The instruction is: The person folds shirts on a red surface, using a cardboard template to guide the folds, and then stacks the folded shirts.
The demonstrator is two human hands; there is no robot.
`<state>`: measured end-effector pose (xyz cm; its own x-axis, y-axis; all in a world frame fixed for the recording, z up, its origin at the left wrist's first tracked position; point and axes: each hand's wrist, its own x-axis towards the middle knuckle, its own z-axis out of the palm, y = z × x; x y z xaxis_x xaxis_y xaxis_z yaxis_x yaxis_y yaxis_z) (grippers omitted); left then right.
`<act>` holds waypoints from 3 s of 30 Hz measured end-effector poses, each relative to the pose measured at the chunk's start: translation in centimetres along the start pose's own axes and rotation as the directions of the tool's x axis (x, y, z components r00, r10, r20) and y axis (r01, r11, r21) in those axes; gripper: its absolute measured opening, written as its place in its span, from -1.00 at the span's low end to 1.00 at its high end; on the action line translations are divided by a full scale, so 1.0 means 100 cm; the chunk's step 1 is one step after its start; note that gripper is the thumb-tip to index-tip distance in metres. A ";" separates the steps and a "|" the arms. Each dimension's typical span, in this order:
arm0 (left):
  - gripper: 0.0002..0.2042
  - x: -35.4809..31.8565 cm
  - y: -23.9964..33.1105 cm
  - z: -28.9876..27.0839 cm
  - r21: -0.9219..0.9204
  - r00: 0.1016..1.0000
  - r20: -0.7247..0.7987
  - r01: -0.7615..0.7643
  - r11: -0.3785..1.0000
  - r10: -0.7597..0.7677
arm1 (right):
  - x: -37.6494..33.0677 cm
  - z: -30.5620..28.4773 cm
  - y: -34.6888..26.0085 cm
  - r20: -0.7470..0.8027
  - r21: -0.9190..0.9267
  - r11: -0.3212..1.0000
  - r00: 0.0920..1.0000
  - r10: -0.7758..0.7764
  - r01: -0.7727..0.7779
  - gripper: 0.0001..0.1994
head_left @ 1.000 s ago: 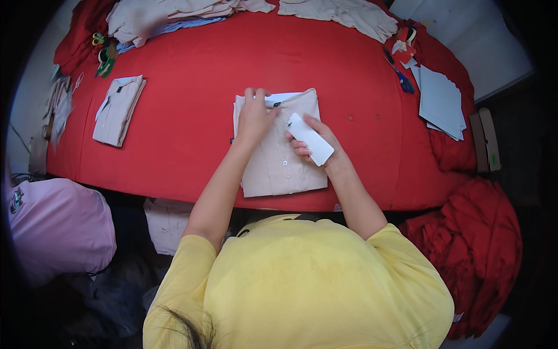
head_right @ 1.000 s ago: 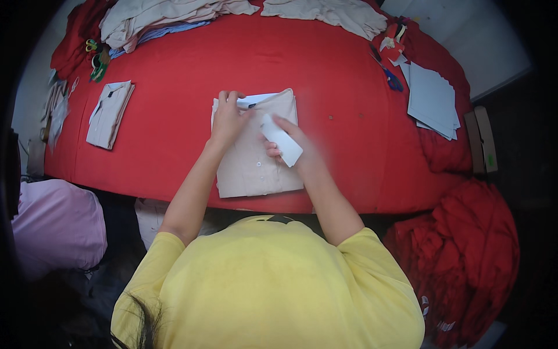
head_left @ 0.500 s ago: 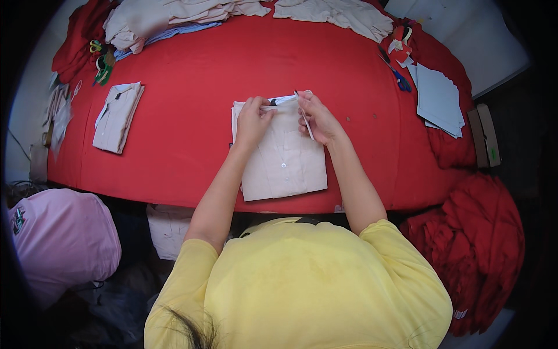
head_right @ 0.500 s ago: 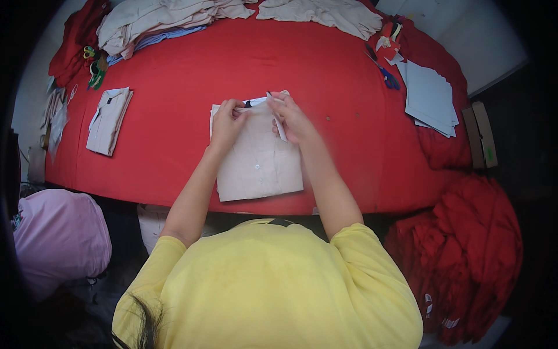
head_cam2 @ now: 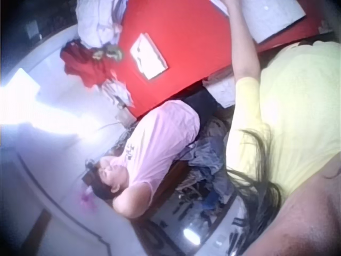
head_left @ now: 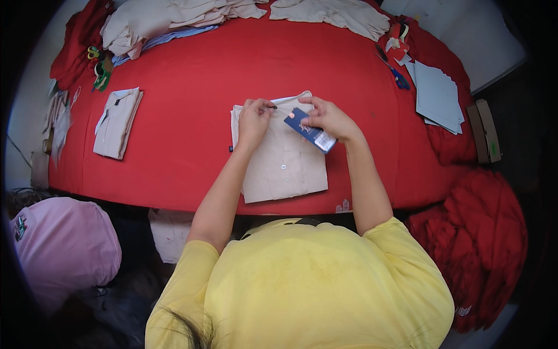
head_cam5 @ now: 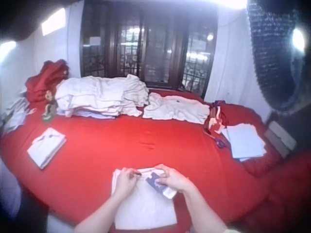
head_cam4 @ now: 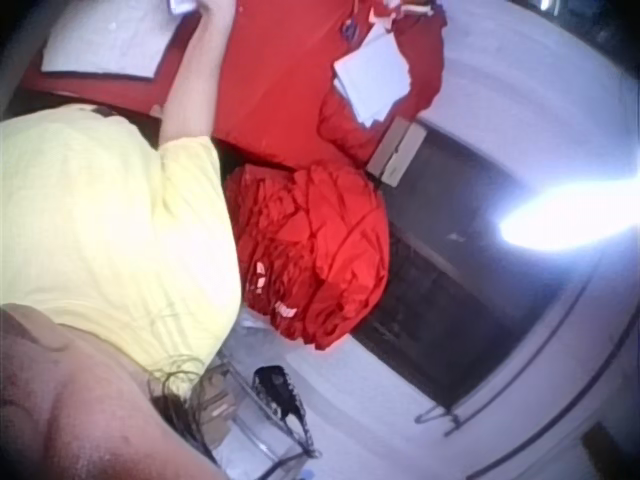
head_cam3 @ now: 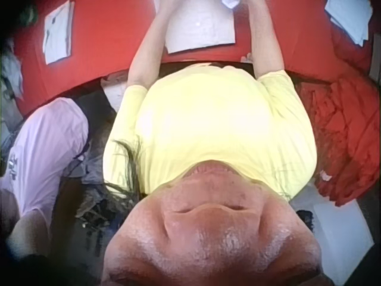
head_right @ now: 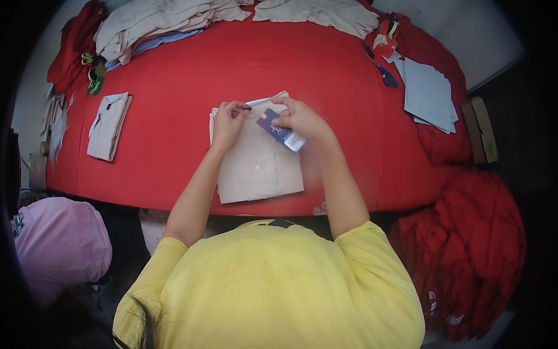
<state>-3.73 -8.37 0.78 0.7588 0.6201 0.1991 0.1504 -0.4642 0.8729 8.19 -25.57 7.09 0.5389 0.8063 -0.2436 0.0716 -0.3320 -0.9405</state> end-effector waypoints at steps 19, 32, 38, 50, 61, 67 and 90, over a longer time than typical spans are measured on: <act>-0.73 0.002 -0.011 0.012 -0.105 0.982 0.088 0.175 0.979 -0.166 | 0.033 0.058 0.050 -0.110 -0.747 0.587 0.812 -0.573 0.312 -0.68; -0.61 -0.035 -0.027 0.001 0.619 0.956 0.106 -0.279 0.734 0.274 | 0.039 0.059 0.076 -0.114 -0.881 0.431 0.798 -0.591 0.193 -0.58; -0.56 0.022 -0.057 -0.067 0.382 0.982 0.093 0.119 0.917 -0.166 | 0.070 -0.011 0.057 -0.314 -0.602 0.799 0.920 -0.234 -0.002 -0.69; -0.50 -0.012 -0.044 -0.064 0.310 0.920 0.170 0.291 0.905 -0.354 | 0.031 0.001 0.063 -0.275 -0.096 0.995 0.960 -0.062 0.037 -0.34; -0.28 -0.026 -0.037 -0.076 -0.475 0.954 0.273 0.248 0.844 -0.126 | 0.010 0.000 0.048 0.081 -0.130 0.984 0.990 -0.113 0.123 -0.28; -0.34 0.012 -0.058 -0.196 -0.073 0.969 0.160 0.202 0.977 -0.188 | 0.104 0.074 -0.024 0.242 -0.383 0.873 0.945 -0.220 0.302 -0.31; -0.57 0.183 -0.295 -0.544 0.087 0.835 -0.075 0.550 0.830 -0.545 | 0.486 0.158 -0.176 -0.246 -0.942 0.319 0.430 -0.869 0.104 -0.67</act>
<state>-28.77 51.10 2.93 0.5040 0.8183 -0.2763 0.5977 -0.0995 0.7955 19.91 27.21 8.06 0.3762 0.5145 0.7706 0.8697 -0.4829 -0.1022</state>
